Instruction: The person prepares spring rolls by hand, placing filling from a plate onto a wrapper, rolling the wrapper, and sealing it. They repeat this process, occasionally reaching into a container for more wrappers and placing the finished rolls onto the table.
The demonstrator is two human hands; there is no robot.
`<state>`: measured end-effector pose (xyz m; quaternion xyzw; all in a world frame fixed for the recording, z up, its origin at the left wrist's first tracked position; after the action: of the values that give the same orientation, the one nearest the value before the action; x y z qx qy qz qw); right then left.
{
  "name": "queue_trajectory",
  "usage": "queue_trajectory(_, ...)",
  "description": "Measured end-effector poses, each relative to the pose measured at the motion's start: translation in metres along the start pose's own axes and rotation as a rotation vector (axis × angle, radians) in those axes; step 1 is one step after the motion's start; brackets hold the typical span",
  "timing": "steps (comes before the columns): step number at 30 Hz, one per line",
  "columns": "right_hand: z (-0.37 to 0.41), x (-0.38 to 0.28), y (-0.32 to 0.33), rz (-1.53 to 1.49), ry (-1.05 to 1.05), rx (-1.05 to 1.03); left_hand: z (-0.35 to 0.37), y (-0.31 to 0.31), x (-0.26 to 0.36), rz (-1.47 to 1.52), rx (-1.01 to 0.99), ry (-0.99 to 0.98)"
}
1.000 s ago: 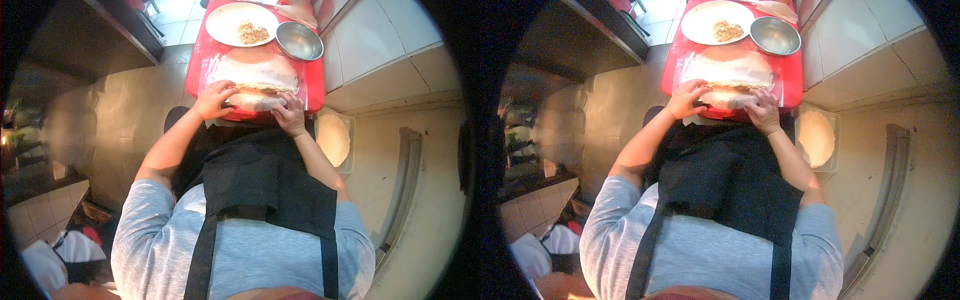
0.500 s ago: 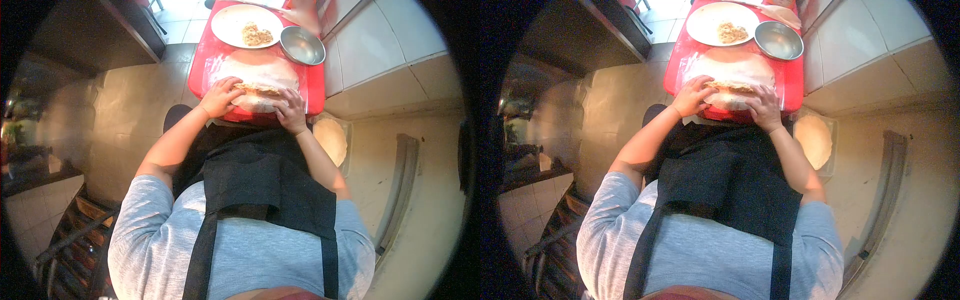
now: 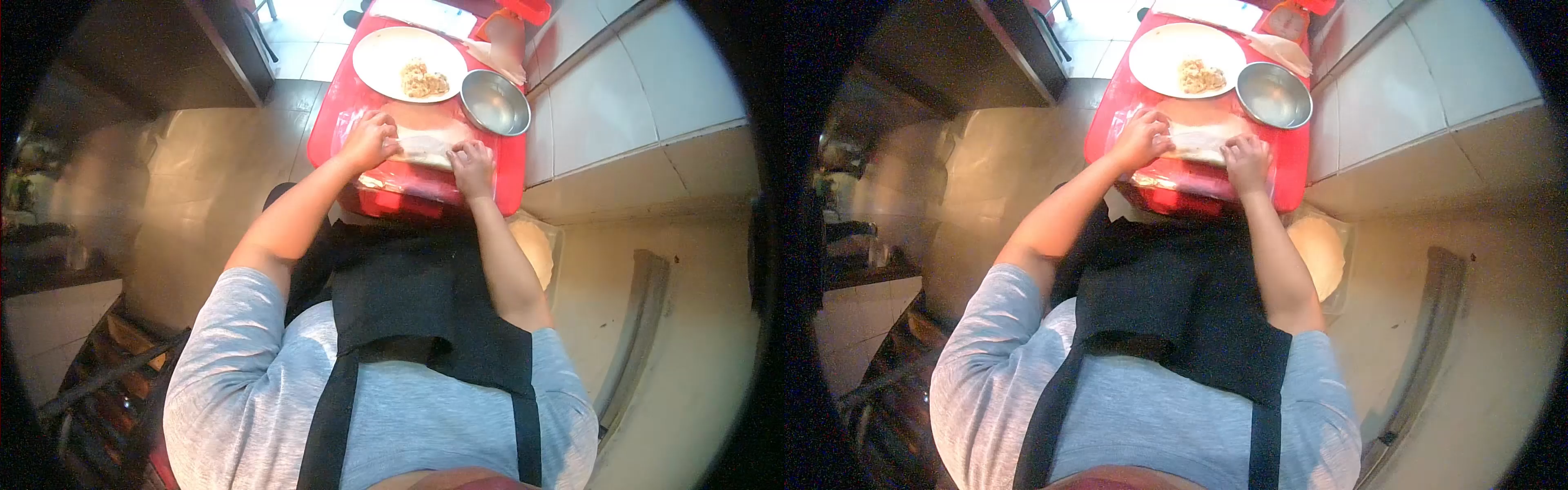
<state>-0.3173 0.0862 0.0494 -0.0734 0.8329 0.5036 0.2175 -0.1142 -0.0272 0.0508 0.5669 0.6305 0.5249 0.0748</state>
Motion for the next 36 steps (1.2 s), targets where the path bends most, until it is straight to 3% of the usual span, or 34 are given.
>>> queue_trajectory(6,-0.009,0.0,-0.003,0.262,-0.102,0.116,-0.029,-0.002,-0.005,-0.173,-0.078,0.103)
queue_trajectory(7,-0.01,-0.007,-0.001,0.195,-0.013,0.097,-0.032,0.001,0.0,-0.239,-0.064,0.103)
queue_trajectory(10,-0.014,-0.023,-0.008,0.018,0.201,-0.032,-0.035,-0.017,0.011,-0.224,-0.06,-0.235)
queue_trajectory(13,-0.004,-0.029,-0.03,-0.062,0.249,-0.256,-0.014,-0.029,0.022,-0.006,-0.269,-0.09)
queue_trajectory(17,-0.003,-0.026,-0.038,-0.028,0.219,-0.383,-0.003,-0.024,0.031,-0.064,-0.314,-0.041)
queue_trajectory(20,-0.009,-0.043,-0.025,0.048,0.244,-0.499,-0.016,-0.039,-0.008,0.13,-0.522,0.123)
queue_trajectory(23,-0.011,-0.056,-0.038,-0.062,0.321,-0.518,-0.029,-0.021,-0.038,-0.031,-0.287,-0.039)
queue_trajectory(26,-0.008,-0.057,-0.05,-0.114,0.333,-0.503,-0.029,-0.024,-0.05,-0.144,-0.28,-0.085)
queue_trajectory(29,-0.004,-0.062,-0.05,-0.112,0.328,-0.539,-0.028,-0.029,-0.057,-0.05,-0.271,-0.117)
queue_trajectory(32,-0.011,-0.081,-0.047,-0.122,0.328,-0.57,-0.028,-0.016,-0.042,-0.008,-0.365,0.054)
queue_trajectory(36,-0.004,-0.089,-0.062,-0.199,0.294,-0.557,-0.028,-0.025,-0.054,-0.095,-0.325,-0.066)
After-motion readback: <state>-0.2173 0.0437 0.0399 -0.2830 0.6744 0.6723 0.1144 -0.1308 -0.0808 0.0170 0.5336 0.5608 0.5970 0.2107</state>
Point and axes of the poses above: each hand's wrist, its own z-axis away from the middle knuckle, its own y-axis out of the back of the hand, x = y × z, the point moved 5 cm from there along -z, towards the middle knuckle
